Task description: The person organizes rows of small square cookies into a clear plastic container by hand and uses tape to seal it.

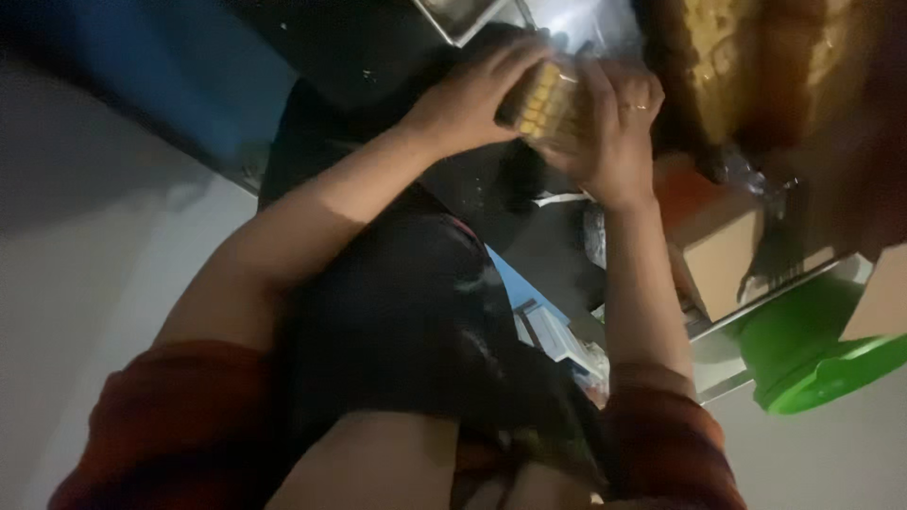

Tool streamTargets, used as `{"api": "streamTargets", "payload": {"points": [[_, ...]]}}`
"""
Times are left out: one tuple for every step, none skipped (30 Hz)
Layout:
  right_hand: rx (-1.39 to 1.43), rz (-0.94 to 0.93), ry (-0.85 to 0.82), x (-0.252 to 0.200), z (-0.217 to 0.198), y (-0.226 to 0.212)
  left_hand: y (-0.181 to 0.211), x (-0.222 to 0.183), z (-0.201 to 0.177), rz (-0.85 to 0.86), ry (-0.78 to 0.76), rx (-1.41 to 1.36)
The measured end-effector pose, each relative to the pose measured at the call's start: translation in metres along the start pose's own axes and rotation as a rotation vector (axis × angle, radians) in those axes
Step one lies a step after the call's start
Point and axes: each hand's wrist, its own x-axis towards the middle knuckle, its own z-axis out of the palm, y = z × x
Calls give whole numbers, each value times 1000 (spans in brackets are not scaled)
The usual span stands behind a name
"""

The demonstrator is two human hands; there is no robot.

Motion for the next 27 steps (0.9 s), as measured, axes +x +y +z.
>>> {"api": "streamTargets", "payload": {"points": [[2, -2, -12, 4, 2, 1, -2, 0, -1, -7, 4, -10], [52, -3, -42, 7, 3, 2, -3, 1, -1, -58, -29, -30], [100, 3, -76, 8, 3, 4, -3, 3, 1, -107, -66, -57], [100, 8, -92, 7, 2, 4, -2, 2, 1, -112, -66, -73], [113, 8, -98, 10, 2, 4, -1, 2, -3, -59, -28, -30], [127, 8, -103, 12, 2, 4, -1, 2, -7, -6, 10, 14], [125, 11, -110, 16, 0, 3, -3, 2, -7, -7, 9, 6], [146, 21, -115, 18, -3, 2, -4, 2, -6, -37, -2, 30], [171, 33, -126, 18, -6, -1, -4, -1, -4, -72, -14, 49], [174, 39, -139, 18, -3, 1, -6, -1, -3, -78, -17, 36], [172, 12, -118, 17, 0, 4, -7, -1, -3, -26, 30, 86], [170, -16, -98, 15, 2, 6, -7, 0, -3, 26, 76, 137], [168, -14, -103, 16, 3, 5, -7, -1, -4, 26, 77, 131], [188, -18, -88, 16, 3, 4, -6, -1, -5, 19, 65, 144], [211, -22, -74, 16, 3, 2, -5, -3, -5, 8, 51, 157], [212, -19, -80, 16, 6, 4, -8, -4, -2, 5, 50, 152], [196, -49, -59, 14, 7, 6, -9, -6, 0, -12, 4, 220], [181, -79, -38, 13, 9, 7, -11, -7, 3, -29, -43, 289], [181, -72, -45, 11, 9, 7, -10, -5, 0, -30, -47, 280], [151, -47, -47, 9, 9, 7, -8, -2, -4, 13, -11, 288], [123, -28, -45, 10, 11, 8, -9, 2, -9, 56, 28, 303], [125, -27, -47, 6, 11, 10, -8, -1, -5, 54, 27, 300], [101, -6, -78, 2, 12, 12, -8, -5, -2, 32, 18, 296], [78, 15, -109, -1, 13, 14, -8, -8, 2, 11, 9, 292], [77, 17, -110, 1, 12, 13, -10, -7, 5, 11, 8, 290], [83, 10, -114, 2, 12, 12, -11, -7, 9, 14, 22, 400], [90, 5, -118, 4, 11, 10, -13, -7, 12, 16, 35, 511]]}}
